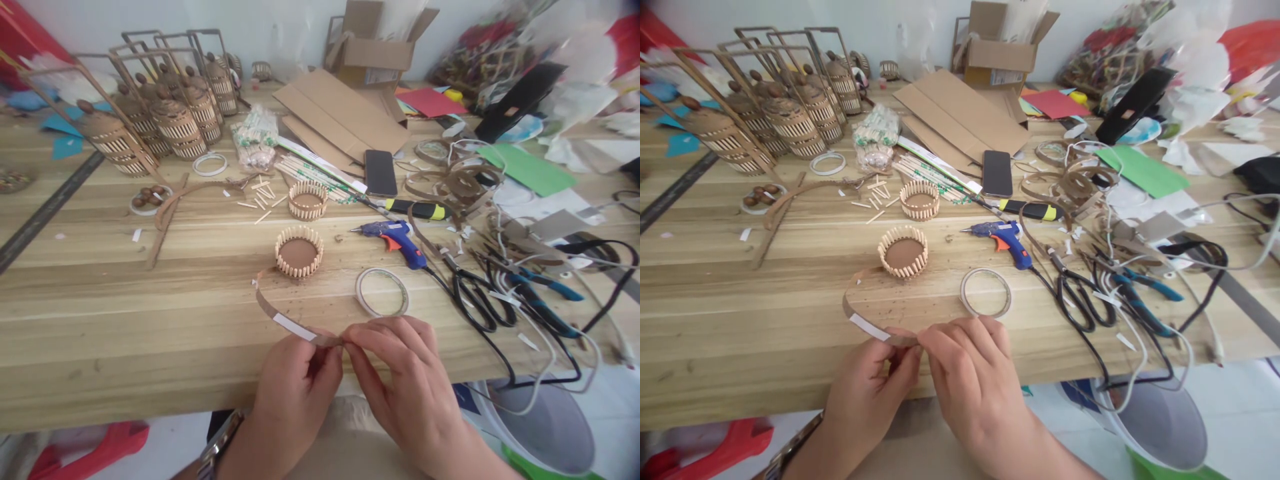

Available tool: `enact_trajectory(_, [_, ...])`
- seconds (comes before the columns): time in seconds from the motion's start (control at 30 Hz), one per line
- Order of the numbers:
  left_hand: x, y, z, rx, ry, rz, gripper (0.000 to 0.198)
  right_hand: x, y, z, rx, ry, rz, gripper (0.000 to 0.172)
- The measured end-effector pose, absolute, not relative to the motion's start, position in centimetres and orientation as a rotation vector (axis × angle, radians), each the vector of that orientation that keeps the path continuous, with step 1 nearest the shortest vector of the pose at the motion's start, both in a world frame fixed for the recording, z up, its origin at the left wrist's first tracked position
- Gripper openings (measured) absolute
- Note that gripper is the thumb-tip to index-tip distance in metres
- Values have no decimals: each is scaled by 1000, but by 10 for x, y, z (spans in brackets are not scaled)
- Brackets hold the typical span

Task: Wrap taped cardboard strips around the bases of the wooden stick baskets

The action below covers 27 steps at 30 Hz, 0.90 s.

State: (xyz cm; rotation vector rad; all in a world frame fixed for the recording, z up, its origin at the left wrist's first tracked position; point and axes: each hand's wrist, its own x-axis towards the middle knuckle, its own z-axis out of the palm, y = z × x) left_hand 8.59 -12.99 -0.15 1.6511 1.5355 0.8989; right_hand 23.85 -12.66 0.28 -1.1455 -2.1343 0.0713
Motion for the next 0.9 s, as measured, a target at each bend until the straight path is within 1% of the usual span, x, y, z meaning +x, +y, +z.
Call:
enact_trajectory(0.27, [87, -131, 1, 1737, 1503, 1016, 29, 239, -126, 4, -1080, -2100, 141, 22])
enact_trajectory(0.53, [87, -131, -2, 1684, 1481, 1020, 26, 241, -126, 3, -1096, -2023, 277, 20])
enact_trajectory(0.7, [88, -131, 0, 1665, 1506, 1007, 28, 242, -125, 3, -1060, -2070, 186, 26])
enact_trajectory(0.9, [87, -131, -1, 1637, 1480, 970, 27, 240, -126, 2, -1111, -2095, 101, 23])
